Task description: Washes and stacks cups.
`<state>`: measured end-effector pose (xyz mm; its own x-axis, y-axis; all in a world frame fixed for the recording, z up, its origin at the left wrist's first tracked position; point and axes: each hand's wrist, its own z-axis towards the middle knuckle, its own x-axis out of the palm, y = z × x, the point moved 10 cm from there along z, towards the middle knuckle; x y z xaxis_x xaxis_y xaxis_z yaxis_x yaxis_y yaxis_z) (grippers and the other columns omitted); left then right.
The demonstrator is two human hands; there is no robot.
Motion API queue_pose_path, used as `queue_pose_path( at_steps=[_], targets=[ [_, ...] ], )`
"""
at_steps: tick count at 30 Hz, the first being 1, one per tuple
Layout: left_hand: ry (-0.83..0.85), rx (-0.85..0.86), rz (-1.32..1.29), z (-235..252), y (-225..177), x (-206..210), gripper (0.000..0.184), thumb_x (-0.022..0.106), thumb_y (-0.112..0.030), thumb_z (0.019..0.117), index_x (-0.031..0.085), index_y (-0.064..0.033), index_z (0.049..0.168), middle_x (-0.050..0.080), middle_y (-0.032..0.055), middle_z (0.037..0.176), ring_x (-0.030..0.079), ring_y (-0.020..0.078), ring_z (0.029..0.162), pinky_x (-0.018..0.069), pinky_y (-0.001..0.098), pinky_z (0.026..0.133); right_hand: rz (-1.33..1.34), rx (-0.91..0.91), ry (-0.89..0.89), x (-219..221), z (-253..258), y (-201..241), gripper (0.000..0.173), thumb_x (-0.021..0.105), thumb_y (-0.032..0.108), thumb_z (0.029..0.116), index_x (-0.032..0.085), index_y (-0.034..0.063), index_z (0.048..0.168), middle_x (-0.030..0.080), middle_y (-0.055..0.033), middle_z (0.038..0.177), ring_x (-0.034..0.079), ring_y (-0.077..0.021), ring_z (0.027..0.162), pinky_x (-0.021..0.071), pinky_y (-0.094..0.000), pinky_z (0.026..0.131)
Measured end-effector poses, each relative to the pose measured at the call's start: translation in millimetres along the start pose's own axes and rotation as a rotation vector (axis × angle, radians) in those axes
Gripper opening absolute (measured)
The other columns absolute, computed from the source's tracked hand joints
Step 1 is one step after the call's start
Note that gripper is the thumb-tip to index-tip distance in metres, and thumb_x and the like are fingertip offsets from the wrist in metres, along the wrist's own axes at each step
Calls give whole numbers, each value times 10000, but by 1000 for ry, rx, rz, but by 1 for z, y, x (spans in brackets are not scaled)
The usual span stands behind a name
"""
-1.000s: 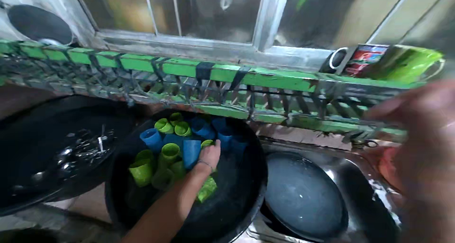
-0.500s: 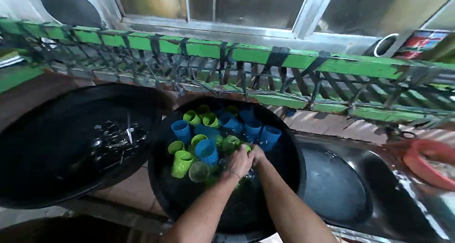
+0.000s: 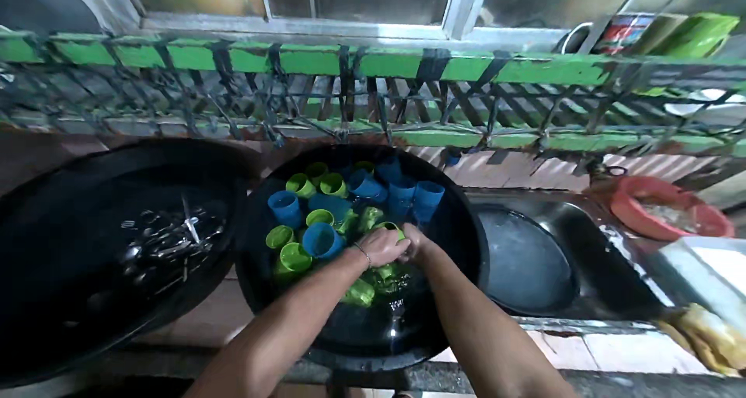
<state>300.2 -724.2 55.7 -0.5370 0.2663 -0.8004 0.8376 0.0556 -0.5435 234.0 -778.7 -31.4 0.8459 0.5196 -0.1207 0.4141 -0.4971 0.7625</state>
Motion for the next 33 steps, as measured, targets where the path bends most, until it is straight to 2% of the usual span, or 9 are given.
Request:
queue_pose_path(
  at_steps=[4,7,11,15,21,23,27,30,33],
  targets=[
    [-220,-358,-877,3,41,-2,643,371,-486,1109,537,63,1400,529,294,1444,491,408,1376,399,597,1126,-82,-195,-287,-15,-16,34,451,487,430,1053,713,56,1167,694,-193,1144,660,-344,1062,526,-609,893],
    [-320,-490,-1341,1,65,19,559,494,-484,1064,499,-105,1475,498,181,1502,475,349,1374,421,626,1065,-475,-450,-481,-13,-54,66,430,511,455,1026,723,96,1130,727,-203,1074,691,-416,1039,523,-677,867],
    [-310,-511,-565,-3,52,-34,697,314,-539,1104,635,47,1300,615,296,1336,572,431,1292,441,635,1071,-288,-380,-461,-1,-50,55,448,453,436,1070,728,85,1116,719,-199,1073,676,-391,1047,506,-647,892],
    [-343,-308,251,-20,21,-77,658,392,-599,1063,687,-38,1242,669,191,1270,622,347,1226,427,570,1085,35,-55,-391,-19,-23,15,591,466,512,1041,653,-14,1236,651,-245,1227,639,-392,1112,512,-621,926],
    [-27,-774,283,-70,115,-86,625,656,-599,936,730,-20,1160,667,231,1291,612,417,1245,435,700,1016,-169,-121,-416,-34,-25,19,631,514,583,1018,636,53,1340,640,-245,1319,595,-427,1256,458,-667,1032],
    [-24,-789,234,-65,134,-79,483,695,-451,937,720,-19,1152,675,234,1260,633,411,1207,476,675,981,-136,-172,-382,-27,-22,23,624,562,582,1000,659,42,1298,656,-247,1276,613,-421,1217,467,-658,1016],
    [-213,-597,-183,-55,134,-84,477,711,-327,965,642,32,1272,654,278,1254,644,427,1167,507,633,993,-244,-509,-395,-21,-68,77,513,693,482,959,649,75,1269,679,-211,1187,653,-385,1124,520,-626,948],
    [-490,-499,-951,-66,118,-92,550,708,-285,991,516,-14,1429,605,243,1340,668,380,1113,597,550,866,-340,-871,-474,-19,-114,116,557,784,382,903,622,86,1346,607,-198,1297,573,-371,1235,493,-565,1031],
    [-650,-503,-1394,-61,102,-82,501,706,-341,978,553,-100,1390,639,143,1228,658,241,942,571,384,718,-250,-1077,-535,-25,-151,139,632,810,330,875,568,37,1380,578,-211,1336,566,-342,1255,493,-520,1053]
  ],
)
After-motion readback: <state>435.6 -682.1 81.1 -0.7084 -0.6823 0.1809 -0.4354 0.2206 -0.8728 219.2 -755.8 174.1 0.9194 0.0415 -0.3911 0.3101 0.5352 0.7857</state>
